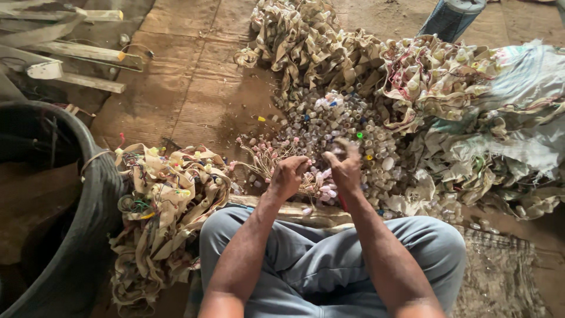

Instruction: The person sits on the floor and uses a red utility knife to cut the plastic insulation off of small electrical wires. They repeatedly pick up wire segments, cut the plastic, and drop the pieces onto a pile on the floor.

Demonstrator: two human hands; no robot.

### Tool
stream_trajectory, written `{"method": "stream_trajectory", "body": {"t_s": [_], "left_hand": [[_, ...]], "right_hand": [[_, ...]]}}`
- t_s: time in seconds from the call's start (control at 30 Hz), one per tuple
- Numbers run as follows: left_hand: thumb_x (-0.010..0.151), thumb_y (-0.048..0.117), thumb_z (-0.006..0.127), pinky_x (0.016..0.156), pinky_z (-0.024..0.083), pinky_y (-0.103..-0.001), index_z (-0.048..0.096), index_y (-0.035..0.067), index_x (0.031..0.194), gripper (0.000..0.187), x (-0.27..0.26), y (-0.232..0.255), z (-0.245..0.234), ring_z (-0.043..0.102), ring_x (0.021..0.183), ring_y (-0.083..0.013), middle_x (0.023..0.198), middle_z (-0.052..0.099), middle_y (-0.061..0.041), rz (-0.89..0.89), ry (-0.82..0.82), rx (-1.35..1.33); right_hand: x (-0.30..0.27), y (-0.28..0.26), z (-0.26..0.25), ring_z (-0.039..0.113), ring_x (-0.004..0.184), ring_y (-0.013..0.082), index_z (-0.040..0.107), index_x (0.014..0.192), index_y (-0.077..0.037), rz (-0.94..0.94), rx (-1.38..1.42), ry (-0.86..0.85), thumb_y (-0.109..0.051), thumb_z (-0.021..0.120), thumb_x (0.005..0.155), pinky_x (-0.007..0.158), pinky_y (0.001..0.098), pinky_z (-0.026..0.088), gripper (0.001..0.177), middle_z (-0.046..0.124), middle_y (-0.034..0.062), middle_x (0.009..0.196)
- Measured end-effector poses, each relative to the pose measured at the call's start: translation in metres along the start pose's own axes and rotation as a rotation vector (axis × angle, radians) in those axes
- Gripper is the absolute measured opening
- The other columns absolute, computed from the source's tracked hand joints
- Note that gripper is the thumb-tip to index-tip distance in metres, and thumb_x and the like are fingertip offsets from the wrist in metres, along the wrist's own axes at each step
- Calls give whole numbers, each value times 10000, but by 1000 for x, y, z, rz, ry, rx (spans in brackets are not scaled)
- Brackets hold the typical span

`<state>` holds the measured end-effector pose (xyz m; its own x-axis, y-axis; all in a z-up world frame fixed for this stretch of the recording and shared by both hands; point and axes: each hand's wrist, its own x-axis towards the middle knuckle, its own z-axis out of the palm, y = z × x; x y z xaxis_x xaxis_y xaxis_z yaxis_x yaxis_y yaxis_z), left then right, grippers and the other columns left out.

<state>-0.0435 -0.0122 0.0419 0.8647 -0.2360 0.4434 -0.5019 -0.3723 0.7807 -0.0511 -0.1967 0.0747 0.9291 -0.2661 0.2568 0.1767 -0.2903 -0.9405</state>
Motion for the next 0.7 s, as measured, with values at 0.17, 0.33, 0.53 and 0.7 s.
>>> {"method": "stream_trajectory", "body": {"t_s": [0.17, 0.33, 0.53, 0.7], "left_hand": [[914, 30, 670, 824, 594, -409, 686, -12, 1152, 242, 3, 8, -2, 739, 953, -327, 1034, 745, -195, -27, -14, 9], [901, 75, 697, 774, 599, -397, 748, 22, 1091, 204, 5, 13, -3, 744, 865, -285, 998, 766, -176, -50, -74, 84], [817, 47, 608, 659, 588, -361, 744, 23, 998, 228, 5, -5, -7, 718, 798, -251, 965, 739, -170, -260, -196, 326], [895, 121, 625, 668, 579, -347, 754, 16, 1047, 225, 6, 0, 2, 719, 759, -220, 880, 757, -141, -104, -26, 22]], "right_hand": [[-8, -1, 7, 676, 640, 120, 765, 1024, -6, 379, 66, -318, -228, 690, 969, 557, 262, 521, 240, 736, 38, 757], [-5, 17, 7, 623, 630, 85, 756, 1026, 9, 343, 164, -343, -210, 686, 985, 547, 243, 498, 233, 713, 25, 759], [-3, 27, 3, 589, 602, 99, 737, 1000, 21, 450, 159, -217, -216, 650, 1021, 518, 259, 474, 253, 682, 39, 737], [-2, 21, 9, 630, 638, 106, 736, 1035, -1, 407, 199, -281, -218, 646, 1010, 557, 259, 512, 237, 703, 47, 769]]}}
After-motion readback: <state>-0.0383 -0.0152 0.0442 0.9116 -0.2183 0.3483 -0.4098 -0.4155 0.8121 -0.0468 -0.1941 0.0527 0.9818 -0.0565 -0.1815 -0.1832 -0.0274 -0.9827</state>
